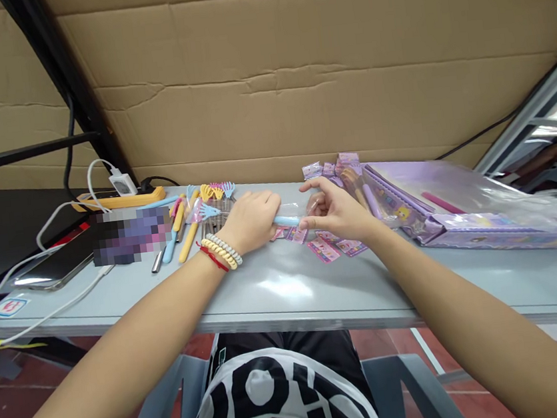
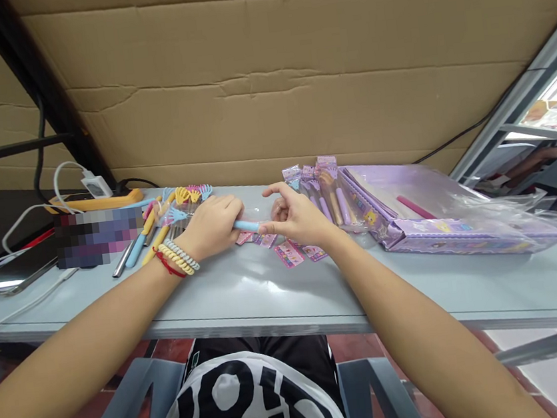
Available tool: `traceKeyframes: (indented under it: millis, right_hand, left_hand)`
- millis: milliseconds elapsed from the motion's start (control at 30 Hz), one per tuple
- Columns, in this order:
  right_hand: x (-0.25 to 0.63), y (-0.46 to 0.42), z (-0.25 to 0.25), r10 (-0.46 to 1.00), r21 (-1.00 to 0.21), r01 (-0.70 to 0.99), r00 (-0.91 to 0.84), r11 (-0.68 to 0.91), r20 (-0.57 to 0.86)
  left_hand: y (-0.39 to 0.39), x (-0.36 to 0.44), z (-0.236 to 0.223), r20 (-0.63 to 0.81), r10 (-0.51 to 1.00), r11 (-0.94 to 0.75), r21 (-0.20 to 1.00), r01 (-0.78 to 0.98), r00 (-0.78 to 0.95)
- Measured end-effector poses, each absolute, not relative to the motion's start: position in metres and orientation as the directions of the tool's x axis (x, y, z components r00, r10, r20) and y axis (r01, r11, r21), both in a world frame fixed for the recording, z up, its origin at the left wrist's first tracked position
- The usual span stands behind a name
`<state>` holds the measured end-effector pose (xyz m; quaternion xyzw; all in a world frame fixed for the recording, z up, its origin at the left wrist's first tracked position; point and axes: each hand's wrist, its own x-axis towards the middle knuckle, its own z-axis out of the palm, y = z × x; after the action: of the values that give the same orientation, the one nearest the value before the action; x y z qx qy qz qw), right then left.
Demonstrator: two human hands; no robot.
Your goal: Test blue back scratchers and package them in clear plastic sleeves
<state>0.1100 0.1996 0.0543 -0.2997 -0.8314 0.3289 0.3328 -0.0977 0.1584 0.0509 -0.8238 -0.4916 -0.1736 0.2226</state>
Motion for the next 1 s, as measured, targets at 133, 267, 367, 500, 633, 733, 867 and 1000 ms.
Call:
traceKeyframes:
  millis: [133,267,367,500,633,733,867,1000]
  right_hand:
    - [0.112,0.197,0.061,0.563,-0.530,0.277,-0.651,0.801,0.509]
    - [0.116,0.194,0.066,0.464,-0.373,0.286,-0.657,0.883,0.595]
    - [0.118,0.191,0.068,0.462,-0.392,0.260,-0.641,0.882,0.613]
    - [0.118,0.188,0.071,0.446,-0.412,0.220,-0.660,0.884,0.605]
    - [0.119,0.189,0.074,0.483,-0.511,0.206,-0.718,0.835,0.500]
    - [0.118,0.190,0.071,0.614,-0.689,0.236,-0.696,0.685,0.371]
    - [0.110,0.189,0.064,0.781,-0.847,0.319,-0.603,0.426,0.165]
    - [0.099,0.184,0.059,0.724,-0.871,0.402,-0.685,0.283,-0.081]
  left_hand:
    - [0.159,-0.101,0.052,0.511,0.739,-0.412,-0.171,0.895,0.439]
    - [0.159,-0.104,0.053,0.516,0.745,-0.409,-0.150,0.900,0.424]
    - [0.159,-0.105,0.053,0.505,0.751,-0.413,-0.146,0.899,0.427]
    - [0.160,-0.105,0.052,0.512,0.743,-0.414,-0.155,0.897,0.431]
    - [0.161,-0.104,0.051,0.505,0.703,-0.444,-0.237,0.864,0.500]
    - [0.162,-0.101,0.050,0.473,0.632,-0.491,-0.368,0.790,0.614]
    - [0.162,-0.092,0.048,0.424,0.554,-0.524,-0.492,0.696,0.717]
    - [0.158,-0.085,0.050,0.408,0.555,-0.527,-0.502,0.686,0.725]
